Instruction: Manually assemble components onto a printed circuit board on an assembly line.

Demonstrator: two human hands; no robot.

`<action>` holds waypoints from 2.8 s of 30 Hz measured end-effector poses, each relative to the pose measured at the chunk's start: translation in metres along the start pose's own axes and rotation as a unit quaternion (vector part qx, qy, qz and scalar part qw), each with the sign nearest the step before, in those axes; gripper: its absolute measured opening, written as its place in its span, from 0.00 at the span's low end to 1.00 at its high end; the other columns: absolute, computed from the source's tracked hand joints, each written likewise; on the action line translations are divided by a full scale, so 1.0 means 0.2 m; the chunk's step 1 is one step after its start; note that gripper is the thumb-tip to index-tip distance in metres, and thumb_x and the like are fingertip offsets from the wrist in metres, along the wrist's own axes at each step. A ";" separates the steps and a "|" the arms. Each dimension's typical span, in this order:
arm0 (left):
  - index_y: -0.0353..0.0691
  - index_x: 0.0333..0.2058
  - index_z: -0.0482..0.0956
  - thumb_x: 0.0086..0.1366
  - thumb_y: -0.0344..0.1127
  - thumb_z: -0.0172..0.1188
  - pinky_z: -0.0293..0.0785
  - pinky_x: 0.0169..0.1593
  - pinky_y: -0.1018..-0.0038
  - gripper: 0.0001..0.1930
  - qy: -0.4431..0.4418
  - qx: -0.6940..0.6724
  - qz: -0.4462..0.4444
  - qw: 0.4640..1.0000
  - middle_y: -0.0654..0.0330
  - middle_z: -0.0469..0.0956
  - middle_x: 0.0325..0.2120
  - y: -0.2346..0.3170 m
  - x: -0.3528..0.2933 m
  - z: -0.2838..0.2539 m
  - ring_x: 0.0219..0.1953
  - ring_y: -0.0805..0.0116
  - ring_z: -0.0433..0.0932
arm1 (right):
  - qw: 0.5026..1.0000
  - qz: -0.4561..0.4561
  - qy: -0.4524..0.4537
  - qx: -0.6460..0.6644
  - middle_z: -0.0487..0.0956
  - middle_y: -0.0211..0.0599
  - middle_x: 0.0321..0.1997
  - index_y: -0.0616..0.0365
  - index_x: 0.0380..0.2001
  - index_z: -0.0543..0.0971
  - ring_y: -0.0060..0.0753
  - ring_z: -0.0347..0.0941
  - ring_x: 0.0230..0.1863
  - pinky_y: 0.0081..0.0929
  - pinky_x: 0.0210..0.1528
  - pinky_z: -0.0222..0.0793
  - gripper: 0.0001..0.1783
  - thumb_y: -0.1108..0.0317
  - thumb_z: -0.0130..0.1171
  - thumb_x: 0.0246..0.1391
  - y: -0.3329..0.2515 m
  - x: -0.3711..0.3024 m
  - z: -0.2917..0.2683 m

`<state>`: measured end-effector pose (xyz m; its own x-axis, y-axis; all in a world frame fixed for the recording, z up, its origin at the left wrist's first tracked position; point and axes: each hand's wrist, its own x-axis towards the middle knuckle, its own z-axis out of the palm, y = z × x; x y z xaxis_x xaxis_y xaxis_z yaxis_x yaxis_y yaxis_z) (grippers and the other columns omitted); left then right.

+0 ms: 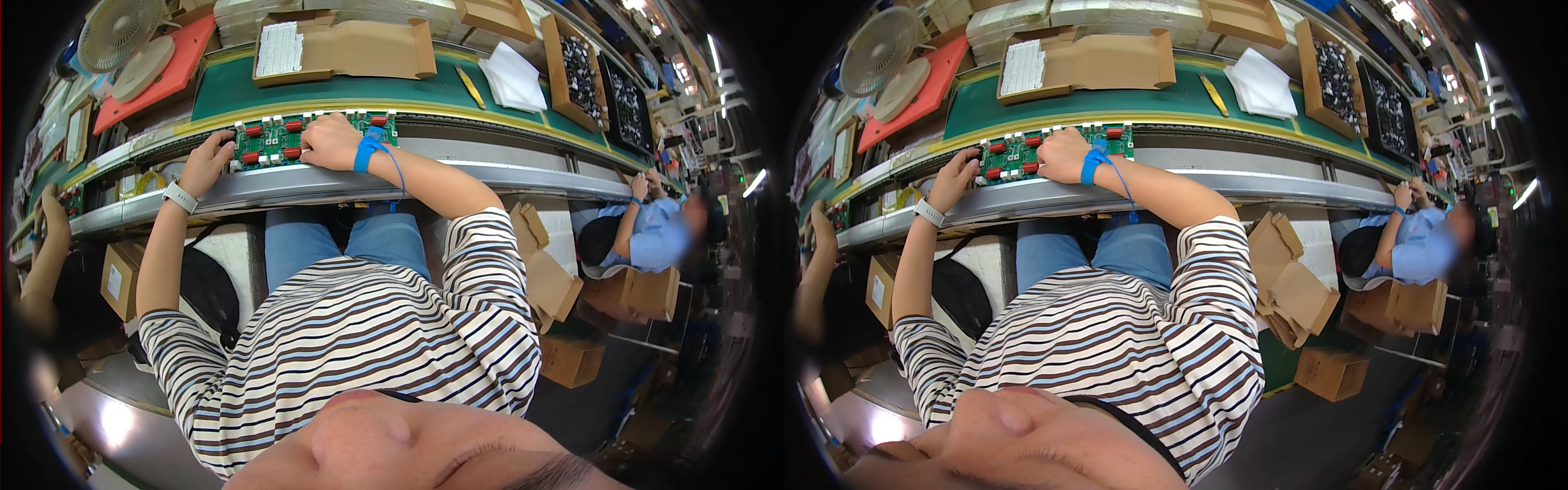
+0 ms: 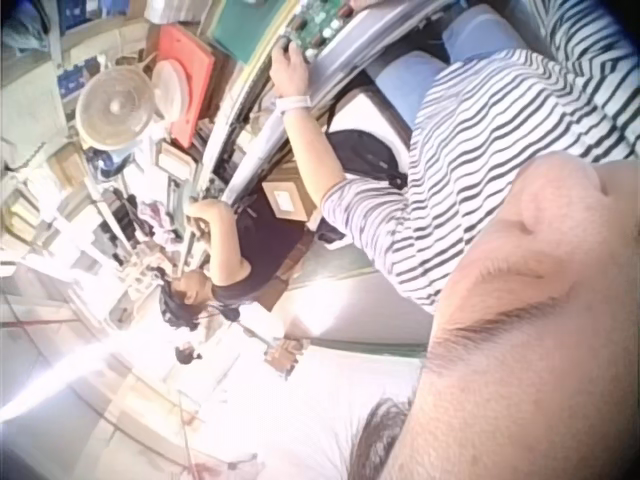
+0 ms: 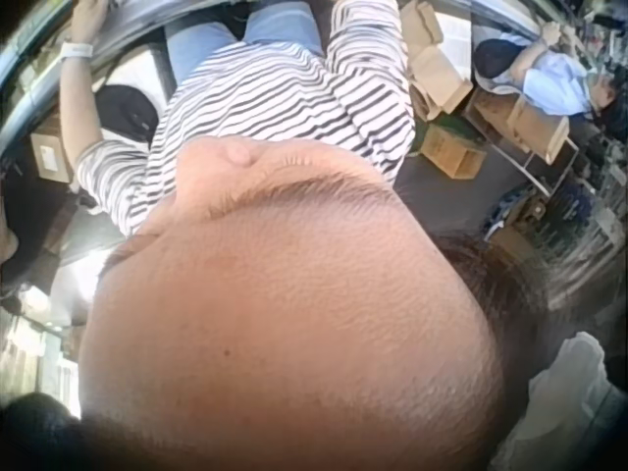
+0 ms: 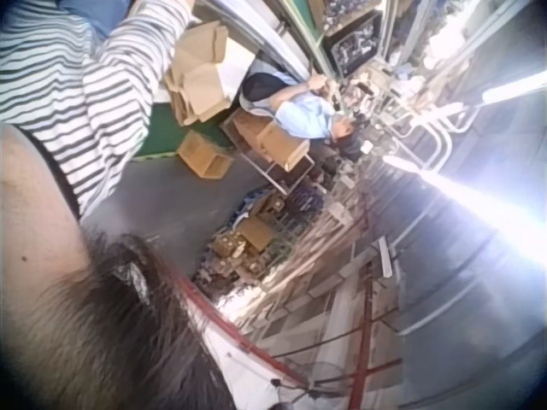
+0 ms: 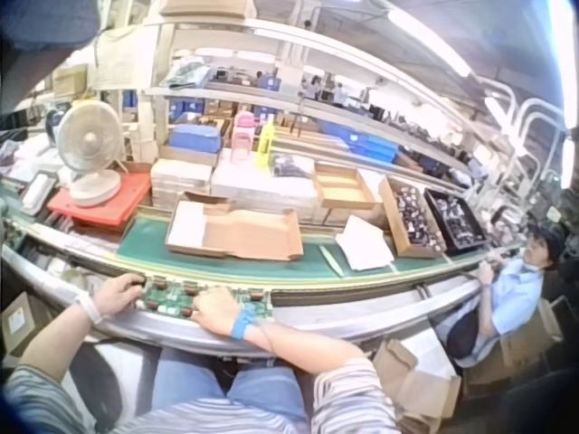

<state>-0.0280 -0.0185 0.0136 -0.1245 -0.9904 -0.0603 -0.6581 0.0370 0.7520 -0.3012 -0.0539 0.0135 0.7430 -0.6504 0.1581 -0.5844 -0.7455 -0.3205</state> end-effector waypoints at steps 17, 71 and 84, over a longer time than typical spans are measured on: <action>0.40 0.54 0.62 0.67 0.50 0.40 0.66 0.42 0.77 0.24 -0.223 -0.163 0.044 0.960 0.57 0.73 0.38 0.48 0.21 0.50 0.40 0.72 0.72 | 0.994 -0.034 0.102 -0.014 0.75 0.38 0.31 0.56 0.36 0.73 0.40 0.74 0.29 0.34 0.29 0.71 0.18 0.57 0.58 0.44 -0.12 -0.40 0.03; 0.34 0.50 0.65 0.49 0.42 0.62 0.56 0.57 0.60 0.31 0.370 0.116 0.143 0.911 0.42 0.63 0.51 0.22 0.79 0.42 0.53 0.45 0.61 | 0.990 0.037 0.134 0.031 0.72 0.42 0.44 0.59 0.38 0.75 0.46 0.65 0.48 0.36 0.51 0.61 0.15 0.64 0.56 0.46 0.57 -0.09 -0.12; 0.42 0.51 0.66 0.51 0.49 0.60 0.51 0.58 0.55 0.31 0.426 0.185 0.119 0.878 0.42 0.60 0.54 0.07 0.45 -0.05 0.56 0.45 0.57 | 0.982 0.041 0.164 0.081 0.74 0.41 0.41 0.59 0.33 0.77 0.44 0.67 0.45 0.34 0.47 0.63 0.12 0.62 0.57 0.47 0.60 -0.07 -0.11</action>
<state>-0.0410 -0.1079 0.0243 0.2056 -0.6838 0.7001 -0.9041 0.1412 0.4034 -0.3892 -0.1376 -0.0074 0.5354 -0.7386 0.4096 -0.5583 -0.6734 -0.4846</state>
